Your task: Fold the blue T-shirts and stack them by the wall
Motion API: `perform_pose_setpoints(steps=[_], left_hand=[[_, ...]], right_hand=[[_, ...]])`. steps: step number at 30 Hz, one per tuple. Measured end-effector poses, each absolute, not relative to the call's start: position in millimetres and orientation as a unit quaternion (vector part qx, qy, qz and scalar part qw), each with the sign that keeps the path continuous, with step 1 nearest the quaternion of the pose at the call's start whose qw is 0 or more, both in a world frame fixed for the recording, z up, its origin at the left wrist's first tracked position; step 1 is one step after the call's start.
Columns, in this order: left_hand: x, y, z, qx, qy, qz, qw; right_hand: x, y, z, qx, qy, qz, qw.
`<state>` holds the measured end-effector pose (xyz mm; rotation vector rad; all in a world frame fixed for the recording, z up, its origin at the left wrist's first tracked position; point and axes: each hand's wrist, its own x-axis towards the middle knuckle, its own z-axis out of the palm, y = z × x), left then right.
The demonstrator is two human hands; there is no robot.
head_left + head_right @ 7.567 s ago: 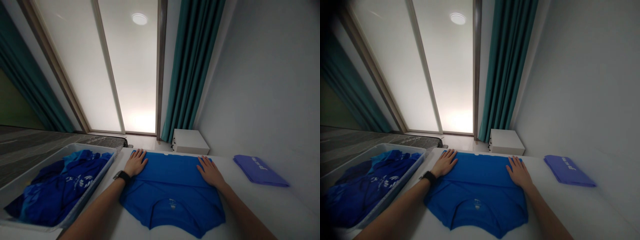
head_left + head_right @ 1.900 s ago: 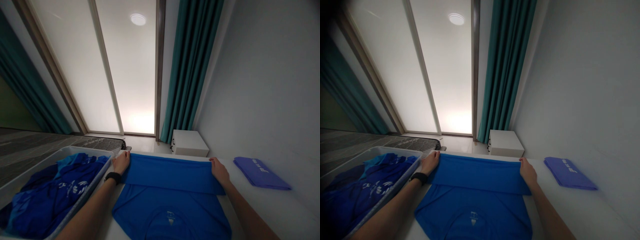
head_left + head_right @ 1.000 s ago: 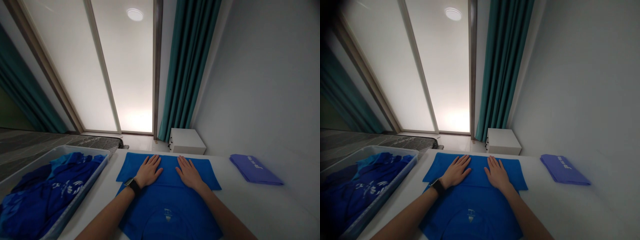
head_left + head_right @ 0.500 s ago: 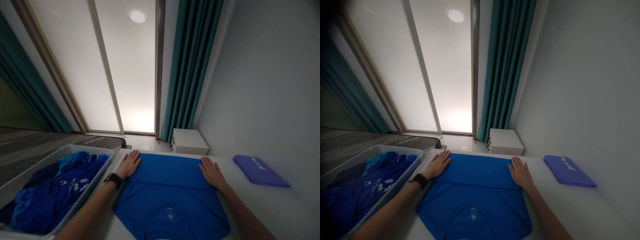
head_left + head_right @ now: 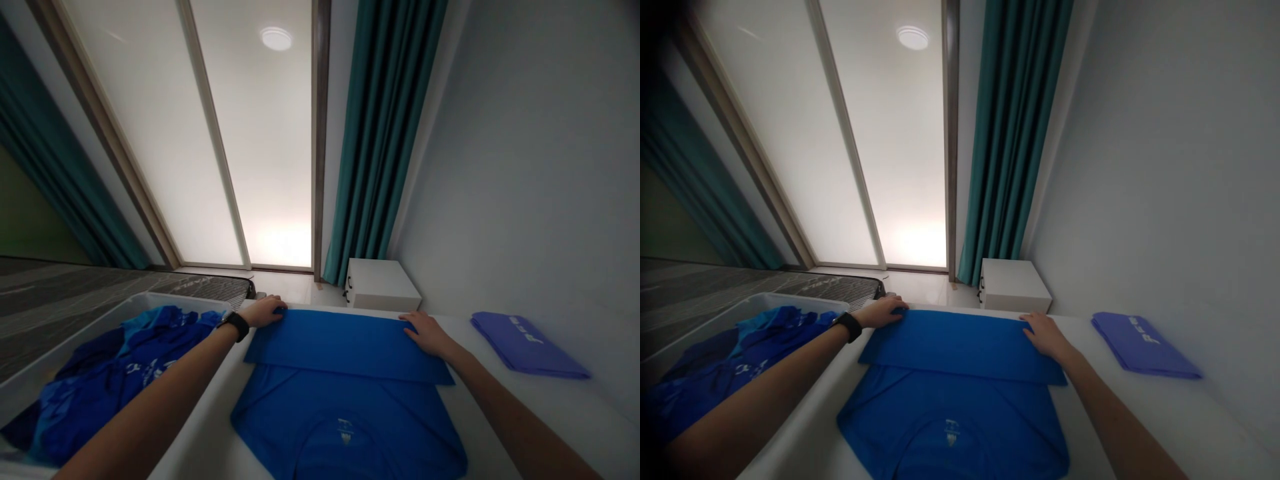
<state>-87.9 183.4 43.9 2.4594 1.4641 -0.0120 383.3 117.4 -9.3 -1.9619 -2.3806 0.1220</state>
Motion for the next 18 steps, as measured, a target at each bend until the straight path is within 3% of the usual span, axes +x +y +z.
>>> perform_pose_setpoints(steps=[11,18], left_hand=[[-88.8,206.3,53.3,0.839,0.514,-0.053,0.169],[-90.7,206.2,60.1,0.841,0.508,-0.068,0.171]], right_hand=[[383.6,135.4,15.8,-0.617,-0.774,0.137,-0.021],[383.0,133.9,22.4,-0.620,-0.779,0.093,-0.024]])
